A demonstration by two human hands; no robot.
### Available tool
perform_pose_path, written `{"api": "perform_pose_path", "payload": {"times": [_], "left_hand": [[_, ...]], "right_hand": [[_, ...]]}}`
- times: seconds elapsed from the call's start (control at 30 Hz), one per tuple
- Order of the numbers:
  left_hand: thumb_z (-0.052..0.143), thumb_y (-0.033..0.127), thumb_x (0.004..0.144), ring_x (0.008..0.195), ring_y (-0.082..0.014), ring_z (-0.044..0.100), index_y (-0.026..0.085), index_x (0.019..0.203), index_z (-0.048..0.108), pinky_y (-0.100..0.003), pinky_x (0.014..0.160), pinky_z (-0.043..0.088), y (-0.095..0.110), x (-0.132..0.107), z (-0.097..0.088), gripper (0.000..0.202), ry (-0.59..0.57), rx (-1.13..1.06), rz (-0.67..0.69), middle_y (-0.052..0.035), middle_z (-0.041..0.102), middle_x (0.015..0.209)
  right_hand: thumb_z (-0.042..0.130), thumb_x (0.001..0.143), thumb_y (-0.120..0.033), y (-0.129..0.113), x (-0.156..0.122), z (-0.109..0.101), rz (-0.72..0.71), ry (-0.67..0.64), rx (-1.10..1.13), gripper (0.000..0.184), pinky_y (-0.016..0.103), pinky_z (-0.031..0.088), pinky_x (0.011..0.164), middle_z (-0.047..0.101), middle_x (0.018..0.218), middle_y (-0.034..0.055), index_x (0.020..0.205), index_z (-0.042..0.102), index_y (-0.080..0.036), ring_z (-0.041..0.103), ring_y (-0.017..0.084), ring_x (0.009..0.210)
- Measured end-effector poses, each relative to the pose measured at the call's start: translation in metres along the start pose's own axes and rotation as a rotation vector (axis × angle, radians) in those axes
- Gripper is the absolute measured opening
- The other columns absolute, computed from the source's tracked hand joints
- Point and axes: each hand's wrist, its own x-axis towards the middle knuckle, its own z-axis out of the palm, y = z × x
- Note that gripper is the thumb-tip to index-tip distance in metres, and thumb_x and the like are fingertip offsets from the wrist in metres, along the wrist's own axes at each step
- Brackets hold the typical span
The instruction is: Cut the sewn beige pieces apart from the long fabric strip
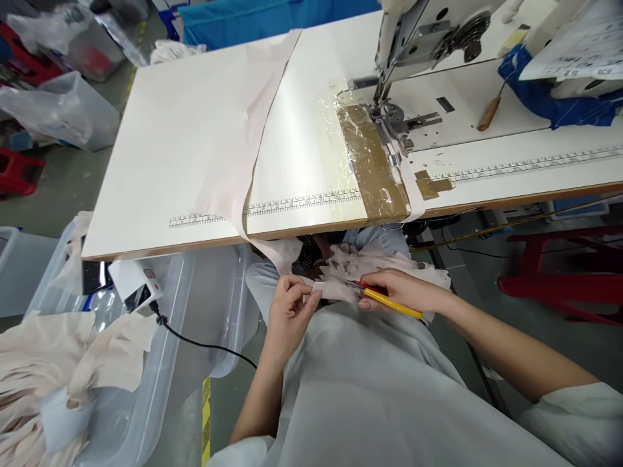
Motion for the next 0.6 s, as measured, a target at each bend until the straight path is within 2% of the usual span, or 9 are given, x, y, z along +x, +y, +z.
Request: {"api": "perform_pose_path", "payload": {"times": [0.07,0.13,0.2,0.23,0.3,0.37,0.6], "left_hand": [[0.070,0.049,0.085,0.055,-0.0092,0.049,0.019,0.077,0.072,-0.024,0.051,0.040,0.002,0.001,-0.002,0.031,-0.047,-0.059,-0.050,-0.0062,0.065,0.087],[0.067,0.054,0.087,0.044,-0.0091,0.048,0.018,0.083,0.069,-0.023,0.046,0.039,0.002,-0.001,-0.003,0.035,-0.144,-0.193,-0.201,-0.0025,0.065,0.067],[0.067,0.057,0.086,0.046,-0.0138,0.058,0.017,0.090,0.067,-0.023,0.047,0.044,0.003,-0.003,-0.003,0.040,-0.197,-0.330,-0.332,-0.0010,0.064,0.056],[0.069,0.057,0.085,0.053,-0.0174,0.066,0.016,0.092,0.067,-0.025,0.051,0.048,0.003,-0.003,-0.003,0.042,-0.210,-0.380,-0.372,-0.0032,0.068,0.060],[0.073,0.058,0.080,0.070,-0.0240,0.074,0.014,0.094,0.068,-0.028,0.059,0.055,0.002,-0.002,-0.002,0.046,-0.224,-0.438,-0.409,-0.0089,0.075,0.077],[0.076,0.059,0.077,0.075,-0.0268,0.076,0.014,0.094,0.068,-0.029,0.061,0.057,0.000,0.000,-0.002,0.048,-0.240,-0.460,-0.432,-0.0107,0.076,0.084],[0.077,0.059,0.076,0.066,-0.0247,0.075,0.013,0.087,0.068,-0.026,0.055,0.055,-0.009,0.004,-0.001,0.048,-0.206,-0.476,-0.454,-0.0079,0.075,0.072]], "right_hand": [[0.054,0.085,-0.075,-0.002,0.001,-0.005,-0.008,-0.055,0.043,0.059,0.024,0.025,0.054,0.035,0.066,-0.0043,0.070,0.038,-0.021,0.031,0.011,0.061],[0.054,0.085,-0.075,-0.002,0.003,-0.008,-0.019,-0.110,0.100,0.059,0.024,0.025,0.054,0.033,0.067,-0.0047,0.070,0.036,-0.021,0.029,0.011,0.060],[0.054,0.086,-0.074,-0.001,0.006,-0.010,-0.036,-0.162,0.128,0.058,0.024,0.024,0.053,0.032,0.067,-0.0047,0.070,0.036,-0.021,0.029,0.011,0.060],[0.054,0.086,-0.074,0.000,0.008,-0.010,-0.044,-0.183,0.129,0.058,0.024,0.025,0.053,0.032,0.067,-0.0046,0.070,0.036,-0.021,0.029,0.011,0.060],[0.054,0.087,-0.073,0.003,0.012,-0.010,-0.057,-0.217,0.117,0.057,0.024,0.025,0.052,0.033,0.066,-0.0046,0.070,0.037,-0.021,0.029,0.010,0.059],[0.052,0.087,-0.074,0.004,0.016,-0.011,-0.066,-0.242,0.103,0.058,0.024,0.025,0.052,0.033,0.065,-0.0045,0.069,0.037,-0.021,0.030,0.010,0.058],[0.045,0.087,-0.078,-0.001,0.022,-0.013,-0.082,-0.278,0.033,0.061,0.024,0.025,0.051,0.033,0.064,-0.0040,0.068,0.037,-0.021,0.031,0.010,0.056]]}}
